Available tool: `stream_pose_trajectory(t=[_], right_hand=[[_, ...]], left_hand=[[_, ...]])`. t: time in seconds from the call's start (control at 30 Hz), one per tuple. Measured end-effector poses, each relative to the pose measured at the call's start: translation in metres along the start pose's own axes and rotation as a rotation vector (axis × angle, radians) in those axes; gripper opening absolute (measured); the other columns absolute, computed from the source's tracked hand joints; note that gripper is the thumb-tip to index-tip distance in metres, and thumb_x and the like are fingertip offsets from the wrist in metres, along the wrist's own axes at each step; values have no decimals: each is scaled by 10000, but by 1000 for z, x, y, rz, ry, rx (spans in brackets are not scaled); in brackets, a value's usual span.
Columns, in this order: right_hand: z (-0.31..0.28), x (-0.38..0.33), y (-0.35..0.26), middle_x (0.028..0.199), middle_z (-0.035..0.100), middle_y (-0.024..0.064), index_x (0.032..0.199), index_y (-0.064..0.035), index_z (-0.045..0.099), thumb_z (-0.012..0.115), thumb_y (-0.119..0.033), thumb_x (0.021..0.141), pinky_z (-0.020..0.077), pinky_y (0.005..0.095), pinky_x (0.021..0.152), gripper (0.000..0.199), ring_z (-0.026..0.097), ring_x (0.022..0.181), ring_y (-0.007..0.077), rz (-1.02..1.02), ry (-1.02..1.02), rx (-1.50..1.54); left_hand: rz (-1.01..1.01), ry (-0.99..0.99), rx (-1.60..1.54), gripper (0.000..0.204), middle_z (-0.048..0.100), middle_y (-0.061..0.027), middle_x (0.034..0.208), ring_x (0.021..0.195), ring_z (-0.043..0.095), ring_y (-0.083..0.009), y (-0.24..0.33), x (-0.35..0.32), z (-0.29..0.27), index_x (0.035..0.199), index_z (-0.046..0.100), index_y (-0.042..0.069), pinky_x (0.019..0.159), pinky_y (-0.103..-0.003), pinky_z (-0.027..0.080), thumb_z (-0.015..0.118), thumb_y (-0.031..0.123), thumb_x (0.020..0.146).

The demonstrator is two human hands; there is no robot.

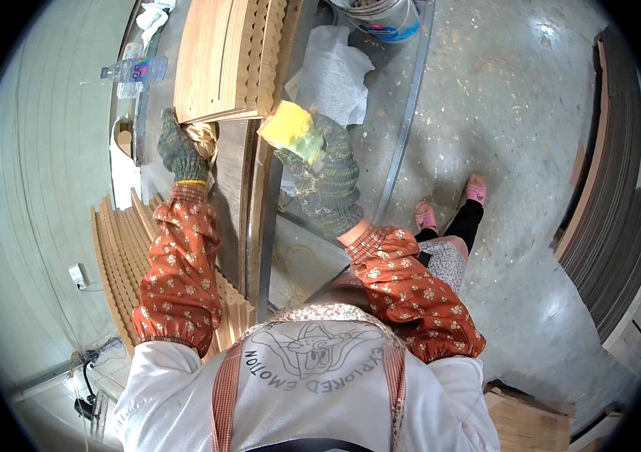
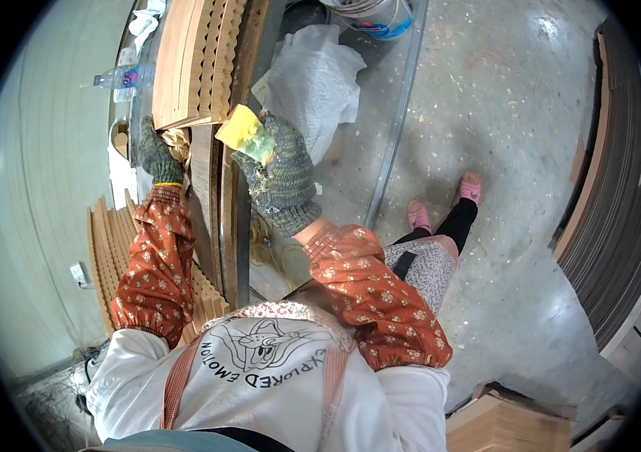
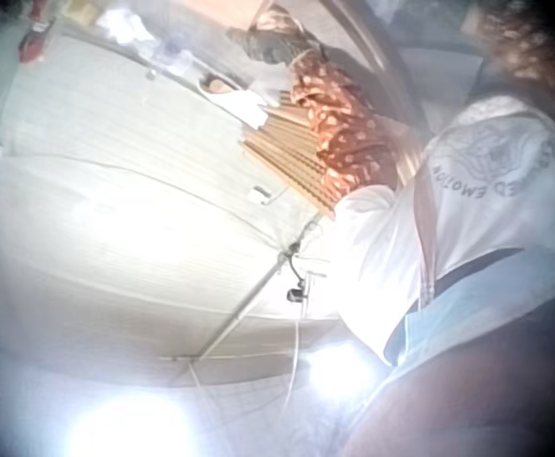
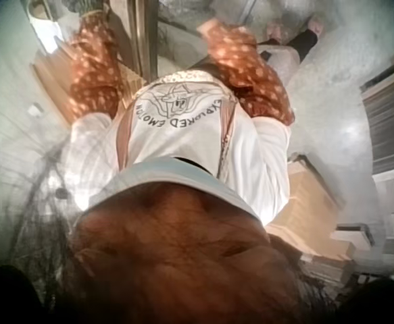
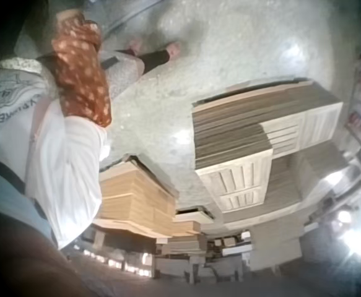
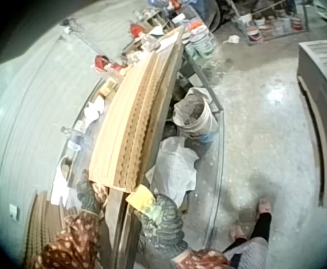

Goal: The person applies a yellow sponge to the surface of wooden panels, then uses a sanding block to smooth the faces and edges of several individual boards on a workbench.

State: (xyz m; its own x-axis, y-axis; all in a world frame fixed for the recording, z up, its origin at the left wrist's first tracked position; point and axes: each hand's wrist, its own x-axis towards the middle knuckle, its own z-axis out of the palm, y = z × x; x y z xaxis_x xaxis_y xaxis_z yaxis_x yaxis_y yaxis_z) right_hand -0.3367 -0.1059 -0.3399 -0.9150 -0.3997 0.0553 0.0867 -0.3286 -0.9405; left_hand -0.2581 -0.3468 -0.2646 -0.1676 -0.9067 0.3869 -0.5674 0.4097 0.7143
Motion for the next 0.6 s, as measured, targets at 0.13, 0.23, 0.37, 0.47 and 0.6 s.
stream_pose_trajectory(t=[0.13,0.23,0.37,0.47,0.6], right_hand=[[-5,-4,4,1169,546,145,1238,-7,460,755,-148,757,457,354,907,581,564,1049,258,-15,42,-29],[-8,-7,-16,1175,554,129,1251,-22,460,747,-105,770,476,321,888,566,568,1058,213,-45,24,-19],[-7,6,-20,1184,552,134,1247,-21,464,751,-79,755,479,330,885,573,569,1058,233,-145,28,-27],[-8,7,-24,1172,549,163,1223,-7,481,749,-128,747,445,380,915,559,548,1064,304,-143,-7,-54],[-12,3,-18,1173,558,156,1233,-27,476,746,-74,753,480,356,871,552,573,1051,272,-165,20,-116]], left_hand=[[25,1,52,444,672,-154,839,706,615,-211,16,-9,0,889,666,-36,683,-325,468,484,368,923],[48,13,-31,418,665,-153,830,700,608,-204,-38,23,-19,882,655,-45,665,-322,470,496,339,925],[-110,56,42,308,666,-158,874,721,632,-217,24,-11,0,1009,626,16,661,-331,491,419,241,965],[163,-32,268,278,665,-162,904,750,647,-227,-33,19,-18,1092,592,48,669,-335,506,385,187,969],[308,-34,416,281,666,-163,917,777,653,-225,-60,26,-23,1126,580,42,674,-332,516,386,164,962]])
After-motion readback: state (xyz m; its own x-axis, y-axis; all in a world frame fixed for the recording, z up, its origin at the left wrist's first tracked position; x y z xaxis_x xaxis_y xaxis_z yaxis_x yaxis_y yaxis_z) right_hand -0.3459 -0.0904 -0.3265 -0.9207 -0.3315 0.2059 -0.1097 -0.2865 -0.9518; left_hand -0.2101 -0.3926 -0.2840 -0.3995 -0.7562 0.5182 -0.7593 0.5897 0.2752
